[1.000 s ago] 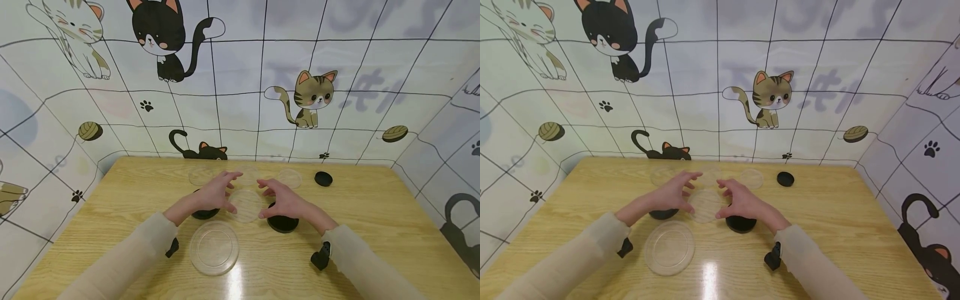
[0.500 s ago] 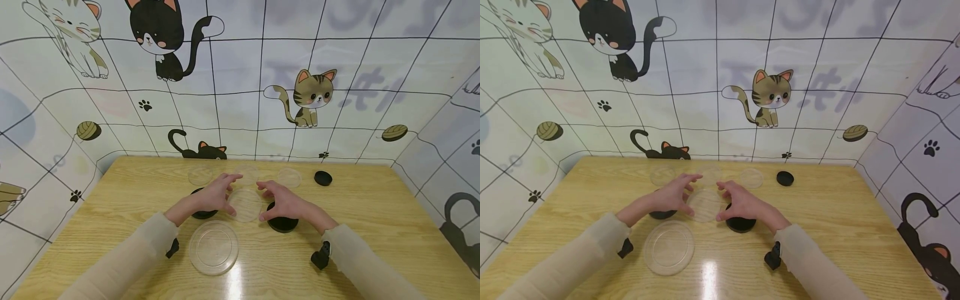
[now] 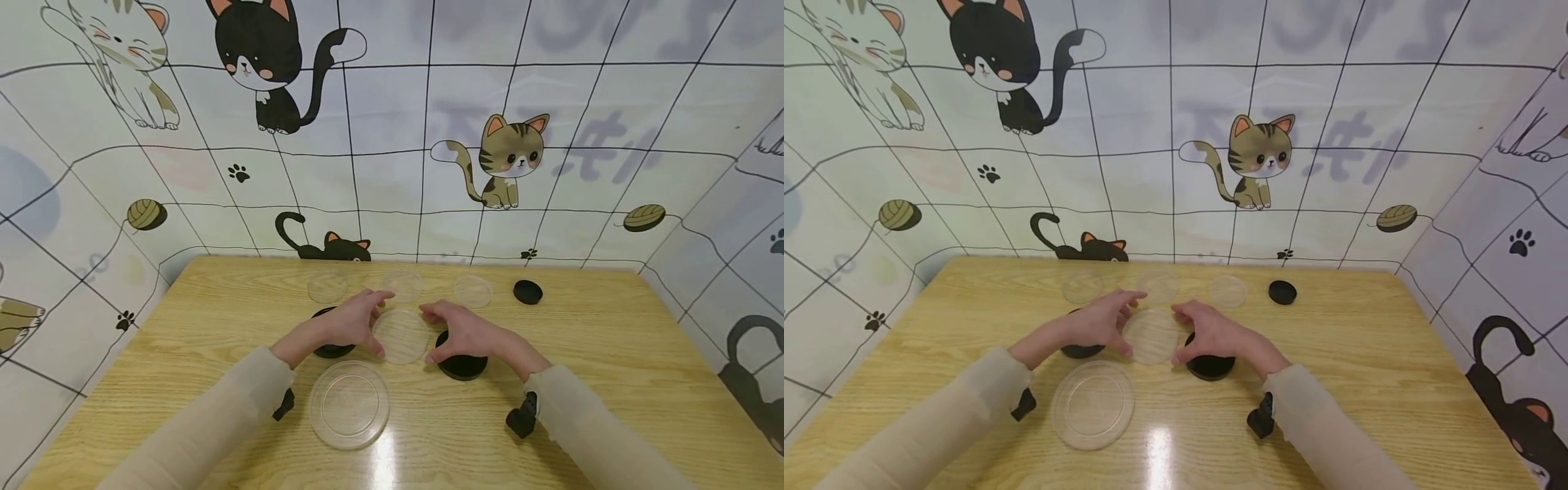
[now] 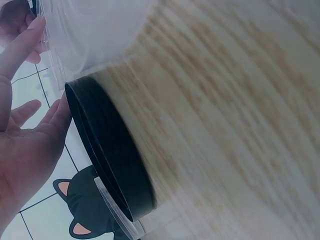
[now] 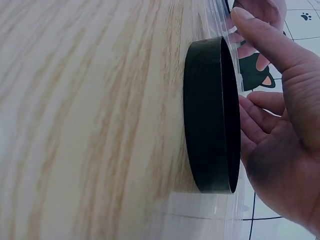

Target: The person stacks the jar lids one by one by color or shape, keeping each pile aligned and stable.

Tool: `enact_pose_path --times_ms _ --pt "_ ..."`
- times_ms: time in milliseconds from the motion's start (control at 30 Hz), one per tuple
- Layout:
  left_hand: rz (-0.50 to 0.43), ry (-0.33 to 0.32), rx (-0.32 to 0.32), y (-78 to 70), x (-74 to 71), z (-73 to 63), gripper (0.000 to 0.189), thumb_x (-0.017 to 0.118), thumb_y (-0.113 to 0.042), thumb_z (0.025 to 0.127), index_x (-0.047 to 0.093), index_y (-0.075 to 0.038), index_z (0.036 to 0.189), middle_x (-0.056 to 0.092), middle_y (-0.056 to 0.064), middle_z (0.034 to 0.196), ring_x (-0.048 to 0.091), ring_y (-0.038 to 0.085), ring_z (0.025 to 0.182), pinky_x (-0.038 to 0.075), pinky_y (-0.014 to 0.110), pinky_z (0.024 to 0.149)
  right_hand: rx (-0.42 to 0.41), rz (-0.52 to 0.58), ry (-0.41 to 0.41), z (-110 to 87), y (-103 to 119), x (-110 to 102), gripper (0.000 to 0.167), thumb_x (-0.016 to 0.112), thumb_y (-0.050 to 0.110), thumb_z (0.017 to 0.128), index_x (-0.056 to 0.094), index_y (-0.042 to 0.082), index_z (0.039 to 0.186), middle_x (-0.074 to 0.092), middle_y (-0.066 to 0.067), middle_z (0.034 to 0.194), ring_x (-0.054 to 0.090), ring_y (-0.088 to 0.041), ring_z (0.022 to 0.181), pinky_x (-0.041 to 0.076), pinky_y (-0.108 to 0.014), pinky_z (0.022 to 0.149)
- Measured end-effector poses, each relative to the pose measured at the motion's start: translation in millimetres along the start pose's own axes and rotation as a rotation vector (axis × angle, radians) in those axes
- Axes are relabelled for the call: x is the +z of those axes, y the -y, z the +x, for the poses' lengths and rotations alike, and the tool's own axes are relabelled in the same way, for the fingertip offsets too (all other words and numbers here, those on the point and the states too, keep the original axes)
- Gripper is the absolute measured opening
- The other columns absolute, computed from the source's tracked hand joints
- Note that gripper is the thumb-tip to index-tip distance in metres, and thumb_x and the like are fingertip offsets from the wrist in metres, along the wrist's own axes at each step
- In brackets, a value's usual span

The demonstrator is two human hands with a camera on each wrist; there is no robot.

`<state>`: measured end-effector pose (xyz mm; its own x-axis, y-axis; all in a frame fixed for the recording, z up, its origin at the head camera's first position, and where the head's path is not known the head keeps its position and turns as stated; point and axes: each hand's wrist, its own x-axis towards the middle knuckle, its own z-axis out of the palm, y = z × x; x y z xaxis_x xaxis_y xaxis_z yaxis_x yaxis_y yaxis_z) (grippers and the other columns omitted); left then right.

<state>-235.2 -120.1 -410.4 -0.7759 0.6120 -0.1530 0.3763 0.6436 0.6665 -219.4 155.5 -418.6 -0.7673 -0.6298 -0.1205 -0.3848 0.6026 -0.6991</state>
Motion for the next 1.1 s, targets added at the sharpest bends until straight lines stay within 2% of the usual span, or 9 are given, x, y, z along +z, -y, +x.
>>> enact_pose_path --times_ms 367,600,800,1100 --pt "0.052 0.02 0.034 2.0 -1.7 -0.8 0.112 0.098 -0.014 0.067 0.034 -0.003 0.158 0.052 0.009 0.128 0.057 0.024 0.114 0.049 0.038 0.096 -0.019 -0.034 -0.015 2.4 1.0 2.7 0.095 0.091 0.032 0.078 0.043 -0.006 0.151 0.058 -0.014 0.134 0.054 -0.032 0.123 0.044 -0.049 0.105" --pt "0.064 0.026 0.034 0.5 -2.9 0.1 0.106 0.097 -0.011 0.069 0.037 0.001 0.155 0.056 0.007 0.124 0.055 0.021 0.113 0.047 0.036 0.099 0.011 -0.053 -0.03 6.1 1.5 5.5 0.089 0.09 0.027 0.079 0.045 -0.004 0.15 0.058 -0.012 0.131 0.055 -0.03 0.12 0.045 -0.048 0.103" --pt "0.018 0.027 0.028 0.9 -2.2 1.7 0.101 0.095 -0.008 0.071 0.038 0.002 0.154 0.058 0.008 0.126 0.056 0.021 0.113 0.047 0.035 0.099 0.026 -0.055 -0.04 6.9 1.1 6.4 0.085 0.088 0.024 0.08 0.047 -0.003 0.15 0.058 -0.01 0.128 0.055 -0.028 0.117 0.046 -0.046 0.1" --pt "-0.079 0.005 0.029 5.5 -0.4 -0.8 0.089 0.093 -0.006 0.073 0.047 0.005 0.148 0.057 0.012 0.13 0.056 0.023 0.113 0.049 0.033 0.098 0.023 0.01 -0.053 8.3 -3.0 5.0 0.08 0.09 0.024 0.08 0.053 0.0 0.146 0.058 -0.008 0.125 0.055 -0.026 0.114 0.046 -0.044 0.098"
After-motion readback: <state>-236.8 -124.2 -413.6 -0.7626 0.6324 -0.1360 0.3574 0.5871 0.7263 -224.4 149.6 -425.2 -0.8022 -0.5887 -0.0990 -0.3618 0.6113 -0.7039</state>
